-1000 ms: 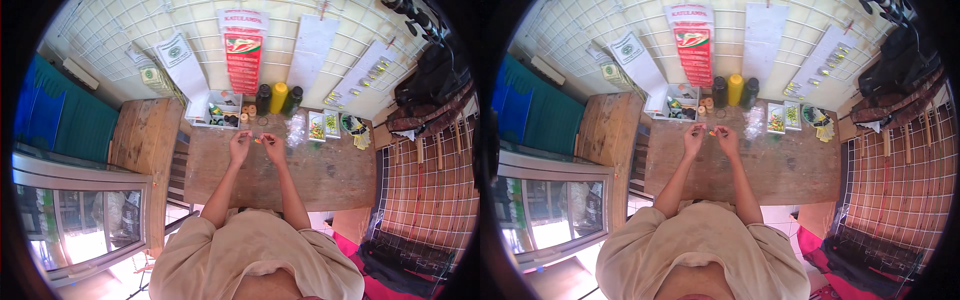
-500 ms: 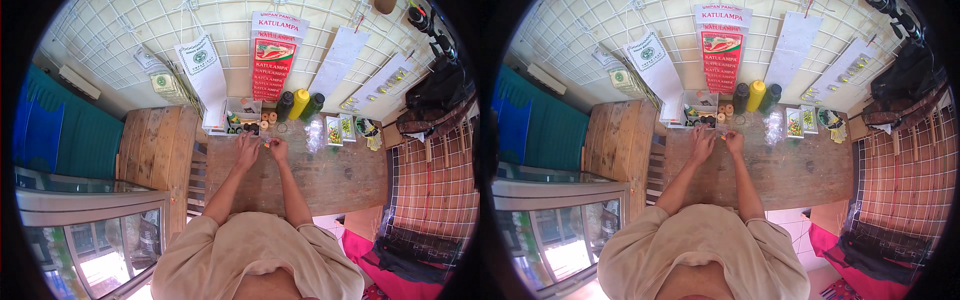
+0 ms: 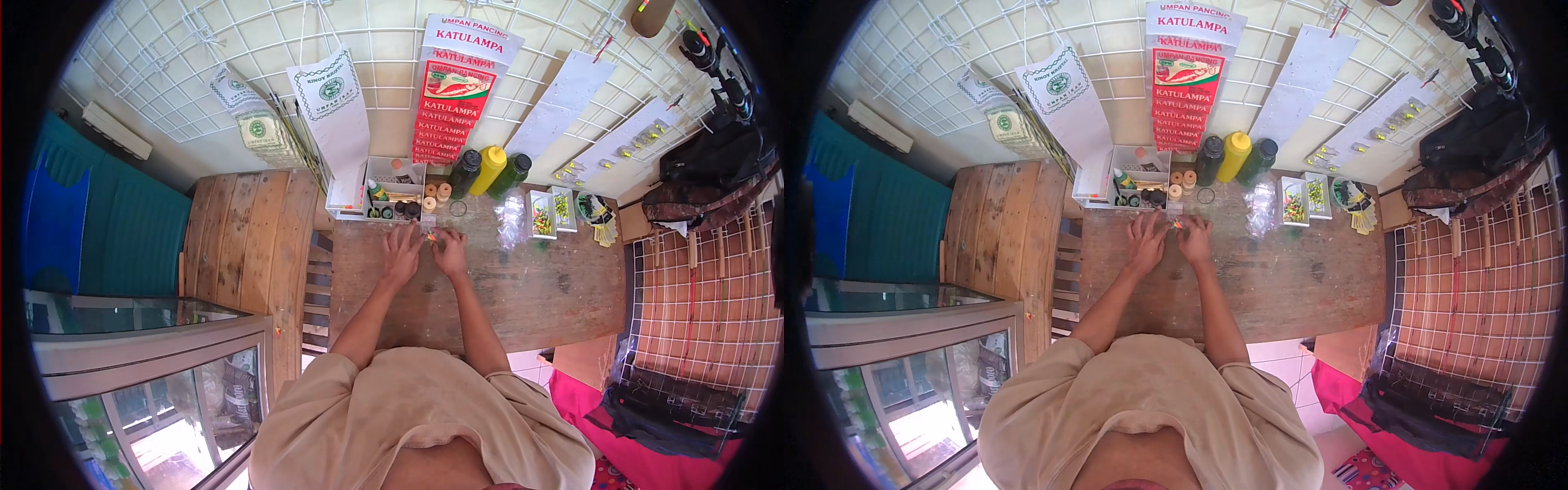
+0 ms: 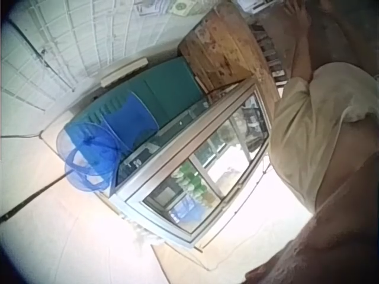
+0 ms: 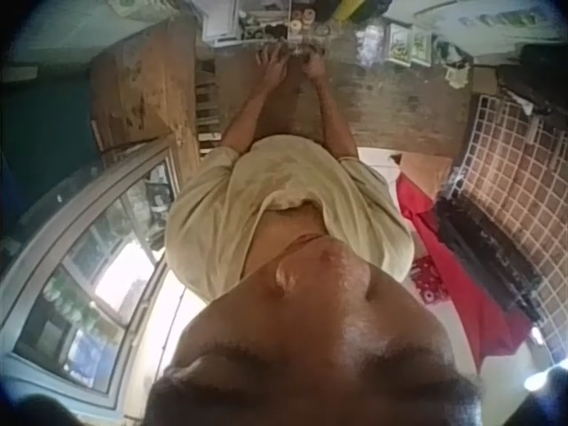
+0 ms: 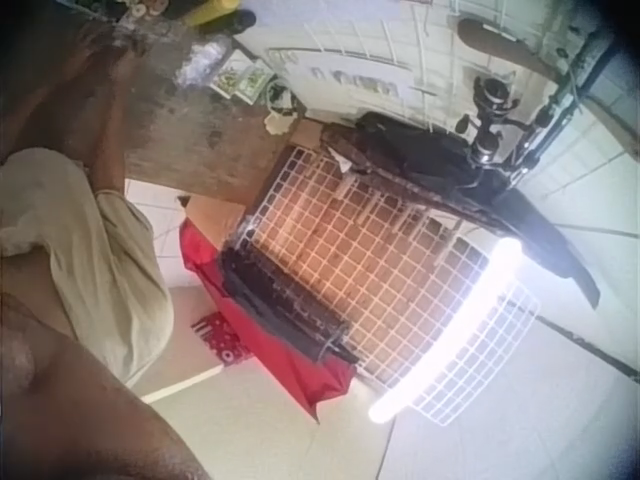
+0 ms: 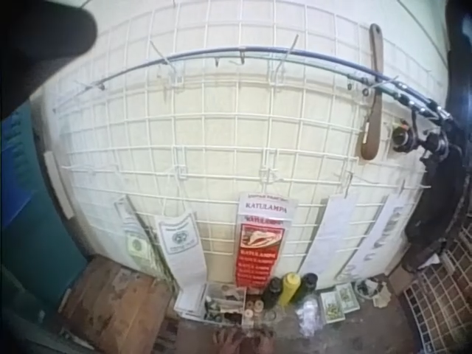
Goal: Inspecting and organizing small packets of fishing tackle on a wooden table in a shop.
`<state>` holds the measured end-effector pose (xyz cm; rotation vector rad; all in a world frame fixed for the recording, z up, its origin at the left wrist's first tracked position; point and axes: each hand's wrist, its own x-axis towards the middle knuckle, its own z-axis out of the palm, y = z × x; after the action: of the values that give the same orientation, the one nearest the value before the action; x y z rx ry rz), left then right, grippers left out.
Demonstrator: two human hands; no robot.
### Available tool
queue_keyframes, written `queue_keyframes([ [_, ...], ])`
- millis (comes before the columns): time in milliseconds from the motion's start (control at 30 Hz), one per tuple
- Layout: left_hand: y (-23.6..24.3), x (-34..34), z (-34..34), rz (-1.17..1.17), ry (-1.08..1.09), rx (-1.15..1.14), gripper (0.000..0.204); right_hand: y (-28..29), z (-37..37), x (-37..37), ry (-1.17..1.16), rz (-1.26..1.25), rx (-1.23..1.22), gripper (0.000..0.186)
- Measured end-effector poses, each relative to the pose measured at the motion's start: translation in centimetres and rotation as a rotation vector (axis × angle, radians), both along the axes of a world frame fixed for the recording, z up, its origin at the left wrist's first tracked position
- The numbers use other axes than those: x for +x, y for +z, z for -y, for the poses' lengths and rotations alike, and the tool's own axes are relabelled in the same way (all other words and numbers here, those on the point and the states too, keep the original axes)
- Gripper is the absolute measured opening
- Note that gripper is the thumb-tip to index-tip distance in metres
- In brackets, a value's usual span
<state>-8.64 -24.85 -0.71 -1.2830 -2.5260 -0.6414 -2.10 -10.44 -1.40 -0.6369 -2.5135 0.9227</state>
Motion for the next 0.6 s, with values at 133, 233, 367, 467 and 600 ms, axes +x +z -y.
queue_keyframes([
  [133, -0.9, 0.0, -0.1, 0.015, 0.034, -0.072, 0.048, 0.2, 0.0, 0.6, 0.065, 0.054, 0.054, 0.041],
  [233, -1.1, 0.0, -0.1, 0.046, 0.07, -0.136, 0.051, 0.2, 0.6, 0.5, 0.054, 0.091, 0.117, 0.042],
  [367, -0.3, 0.1, -0.4, 0.085, 0.101, -0.162, 0.054, 0.2, 0.6, 0.4, 0.02, 0.103, 0.113, 0.042],
  [467, 0.1, 0.2, -0.4, 0.079, 0.1, -0.107, 0.056, 0.5, 0.5, 0.4, 0.046, 0.105, 0.079, 0.044],
  [600, 0.4, 0.8, -0.6, 0.09, 0.117, 0.001, 0.053, 1.2, 0.4, 0.8, 0.045, 0.051, 0.045, 0.047],
])
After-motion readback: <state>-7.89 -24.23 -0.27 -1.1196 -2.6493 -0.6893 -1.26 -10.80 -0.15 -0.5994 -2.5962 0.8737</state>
